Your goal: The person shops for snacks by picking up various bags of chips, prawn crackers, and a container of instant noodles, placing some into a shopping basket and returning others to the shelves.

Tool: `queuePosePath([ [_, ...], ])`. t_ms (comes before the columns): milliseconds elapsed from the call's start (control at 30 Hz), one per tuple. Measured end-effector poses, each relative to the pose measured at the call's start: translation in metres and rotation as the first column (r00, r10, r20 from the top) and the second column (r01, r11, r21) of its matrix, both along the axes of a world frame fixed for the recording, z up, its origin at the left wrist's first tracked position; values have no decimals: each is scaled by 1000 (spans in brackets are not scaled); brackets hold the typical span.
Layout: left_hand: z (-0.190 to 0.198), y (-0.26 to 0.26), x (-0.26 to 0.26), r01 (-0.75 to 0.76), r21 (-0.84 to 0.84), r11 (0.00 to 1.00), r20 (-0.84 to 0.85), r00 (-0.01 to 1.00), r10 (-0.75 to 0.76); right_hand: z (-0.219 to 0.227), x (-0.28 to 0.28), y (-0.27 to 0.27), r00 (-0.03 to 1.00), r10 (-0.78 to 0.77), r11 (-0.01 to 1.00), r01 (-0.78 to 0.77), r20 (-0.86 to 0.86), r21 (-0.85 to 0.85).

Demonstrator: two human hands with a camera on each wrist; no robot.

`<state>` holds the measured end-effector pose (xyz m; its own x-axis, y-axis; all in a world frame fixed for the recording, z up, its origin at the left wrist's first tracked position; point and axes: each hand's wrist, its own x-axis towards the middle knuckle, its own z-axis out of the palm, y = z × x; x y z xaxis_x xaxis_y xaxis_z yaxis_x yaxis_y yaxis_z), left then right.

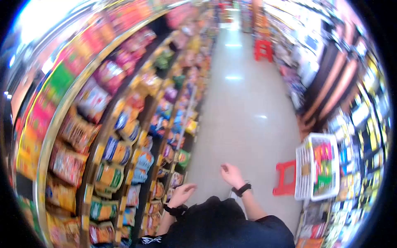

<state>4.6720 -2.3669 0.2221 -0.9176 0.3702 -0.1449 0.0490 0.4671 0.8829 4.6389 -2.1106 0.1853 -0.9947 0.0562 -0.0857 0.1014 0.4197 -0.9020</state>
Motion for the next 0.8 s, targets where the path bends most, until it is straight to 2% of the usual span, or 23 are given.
queuePosePath([
  [33, -11, 11, -8, 77, -25, 997, 2, 997, -77, -9, 8, 25, 997, -77, 997, 77, 2, -25],
  [100, -34, 37, -33, 94, -4, 996, 76, 993, -94, -25, 22, 69, 988, -103, 987, 87, 116, 135],
  [133, -29, 53, -45, 169, -50, 984, 73, 984, -165, -38, 25, 84, 977, -175, 980, 162, 118, 113],
  [200, -30, 90, -70, 283, -102, 954, 86, 958, -275, -71, 44, 111, 983, -182, 925, 182, -30, 334],
  [233, -35, 107, -81, 313, -121, 942, 83, 949, -305, -74, 52, 119, 976, -216, 914, 205, -7, 350],
  [267, -37, 127, -90, 408, -148, 901, -41, 908, -418, -73, 57, 125, 970, -243, 907, 219, 22, 360],
  [300, -29, 155, -95, 437, -121, 891, 11, 899, -439, -73, 65, 127, 944, -324, 896, 288, 55, 337],
  [367, -15, 199, -96, 477, 43, 878, 29, 878, -478, -68, 67, 139, 936, -334, 884, 271, 109, 381],
  [400, -9, 219, -95, 525, 37, 851, 37, 850, -526, -65, 70, 143, 916, -384, 871, 318, 116, 374],
  [467, -2, 254, -92, 528, 214, 822, 93, 827, -555, -58, 74, 155, 916, -292, 925, 197, 277, 324],
  [600, -9, 304, -95, 675, 203, 710, 73, 713, -698, -73, 88, 176, 924, -326, 925, 269, 200, 267],
  [667, -15, 324, -101, 703, 210, 680, 118, 672, -731, -62, 93, 193, 854, -422, 889, 323, 305, 324],
  [800, -39, 367, -123, 743, 230, 628, 158, 608, -778, -55, 96, 219, 769, -533, 836, 415, 353, 358],
])
